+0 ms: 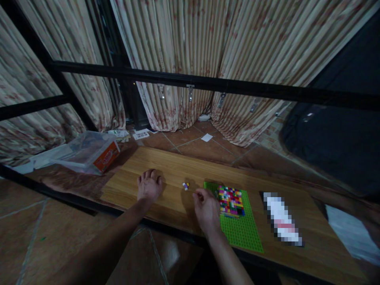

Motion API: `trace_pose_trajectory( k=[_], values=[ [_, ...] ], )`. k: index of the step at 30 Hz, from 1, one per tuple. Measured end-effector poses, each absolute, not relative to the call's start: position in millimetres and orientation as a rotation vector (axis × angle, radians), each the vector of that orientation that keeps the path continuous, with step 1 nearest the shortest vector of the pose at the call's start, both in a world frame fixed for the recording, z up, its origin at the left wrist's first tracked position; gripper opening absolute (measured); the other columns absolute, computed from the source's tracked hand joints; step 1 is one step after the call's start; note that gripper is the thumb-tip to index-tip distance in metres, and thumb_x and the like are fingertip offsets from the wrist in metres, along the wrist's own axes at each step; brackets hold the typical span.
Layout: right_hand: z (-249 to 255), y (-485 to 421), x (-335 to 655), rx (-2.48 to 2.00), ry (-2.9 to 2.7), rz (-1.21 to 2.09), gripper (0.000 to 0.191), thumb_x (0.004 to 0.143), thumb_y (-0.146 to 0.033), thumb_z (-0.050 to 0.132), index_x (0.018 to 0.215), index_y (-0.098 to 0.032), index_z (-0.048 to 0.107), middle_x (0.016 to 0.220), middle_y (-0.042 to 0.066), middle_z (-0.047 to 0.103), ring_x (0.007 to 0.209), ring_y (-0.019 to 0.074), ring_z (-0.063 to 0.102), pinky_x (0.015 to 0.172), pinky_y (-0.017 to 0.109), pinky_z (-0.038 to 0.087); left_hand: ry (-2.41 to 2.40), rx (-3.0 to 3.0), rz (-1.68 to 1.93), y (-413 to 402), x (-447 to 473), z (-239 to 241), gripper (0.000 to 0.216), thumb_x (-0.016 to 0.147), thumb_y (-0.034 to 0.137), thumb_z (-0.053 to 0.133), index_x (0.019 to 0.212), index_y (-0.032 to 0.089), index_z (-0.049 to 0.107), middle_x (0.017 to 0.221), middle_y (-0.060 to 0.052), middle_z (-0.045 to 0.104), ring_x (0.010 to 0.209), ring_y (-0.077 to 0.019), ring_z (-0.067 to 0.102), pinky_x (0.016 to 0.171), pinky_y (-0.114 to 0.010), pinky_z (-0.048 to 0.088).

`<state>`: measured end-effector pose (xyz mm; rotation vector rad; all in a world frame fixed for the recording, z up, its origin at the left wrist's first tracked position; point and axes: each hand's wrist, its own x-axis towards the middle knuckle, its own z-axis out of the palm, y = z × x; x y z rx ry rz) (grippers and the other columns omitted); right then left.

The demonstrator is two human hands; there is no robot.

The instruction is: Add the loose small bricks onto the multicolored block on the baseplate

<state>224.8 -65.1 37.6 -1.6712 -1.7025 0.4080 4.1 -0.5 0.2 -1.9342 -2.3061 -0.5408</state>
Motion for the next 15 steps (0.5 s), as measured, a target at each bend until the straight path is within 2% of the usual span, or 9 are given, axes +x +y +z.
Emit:
trace_pose_trajectory(
  k=[4,8,15],
  values=[
    [27,-51,201,-1.808,-1.828,0.381,0.023,0.09,-0.033,0.049,0.097,-0.018,0.066,0.096,0.01,0.069,0.089,0.023,0.065,0.077,0.03,0.045,-2.31,-1.933,-0.549,-2,4,0,0.045,0.089,0.036,0.04,0.125,0.016,0.056,0.13,-0.012,0.056,0.12,-0.03,0.047,0.099,-0.045,0.034],
    [18,-38,192,-1.93,-1.859,0.317,0.026,0.092,-0.037,0.047,0.096,-0.018,0.064,0.097,0.012,0.069,0.085,0.0232,0.066,0.072,0.029,0.044,-2.326,-1.933,-0.543,-3,4,-1,0.044,0.089,0.036,0.04,0.125,0.015,0.056,0.13,-0.013,0.056,0.12,-0.0297,0.047,0.099,-0.045,0.034],
    [11,-36,188,-1.914,-1.839,0.27,0.026,0.094,-0.026,0.04,0.086,-0.02,0.064,0.09,0.009,0.07,0.084,0.0226,0.066,0.07,0.029,0.044,-2.303,-1.921,-0.54,-3,2,-2,0.042,0.09,0.036,0.04,0.122,0.016,0.057,0.13,-0.012,0.057,0.119,-0.0286,0.048,0.098,-0.044,0.034]
  ],
)
